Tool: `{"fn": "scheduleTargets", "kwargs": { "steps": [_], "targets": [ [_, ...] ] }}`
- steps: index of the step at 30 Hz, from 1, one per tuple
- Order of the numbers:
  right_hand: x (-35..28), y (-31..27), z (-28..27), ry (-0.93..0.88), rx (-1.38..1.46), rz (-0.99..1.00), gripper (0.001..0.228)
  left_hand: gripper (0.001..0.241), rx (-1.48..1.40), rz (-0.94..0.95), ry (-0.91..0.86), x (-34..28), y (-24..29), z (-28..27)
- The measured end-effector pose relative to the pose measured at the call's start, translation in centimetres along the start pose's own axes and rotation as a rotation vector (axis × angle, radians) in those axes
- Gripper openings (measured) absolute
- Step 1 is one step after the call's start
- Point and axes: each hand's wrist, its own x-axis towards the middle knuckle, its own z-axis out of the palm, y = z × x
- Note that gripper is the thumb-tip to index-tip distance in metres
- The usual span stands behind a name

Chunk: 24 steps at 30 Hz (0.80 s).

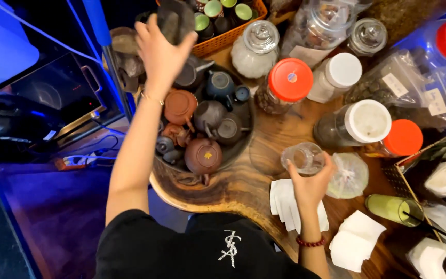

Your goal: Folding and arranging paper napkins neatly on a counter for customer use.

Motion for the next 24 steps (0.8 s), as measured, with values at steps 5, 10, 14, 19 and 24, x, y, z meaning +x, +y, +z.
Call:
{"fn": "scheduleTargets", "kwargs": {
  "steps": [5,10,14,19,24],
  "targets": [
    [0.8,-0.3,1.6,-0.005,-0.059,0.057,0.089,0.098,0.181,-0.062,0.017,6.7,-5.6,5.0],
    [1.0,0.3,2.1,-0.043,-0.075,0.074,0.089,0.099,0.377,-0.102,0.001,10.3,-8.9,8.6],
    [0.8,0.2,2.0,-0.037,-0.070,0.067,0.091,0.103,0.572,-0.177,-0.100,11.2,-8.7,8.2],
    [0.8,0.4,2.2,-0.050,-0.099,0.029,0.090,0.108,0.682,-0.190,-0.116,10.4,-9.2,7.2],
    [0.4,0.4,2.2,-0.042,-0.082,0.011,0.091,0.109,0.712,-0.138,0.092,8.6,-10.0,6.3]
  ]
}}
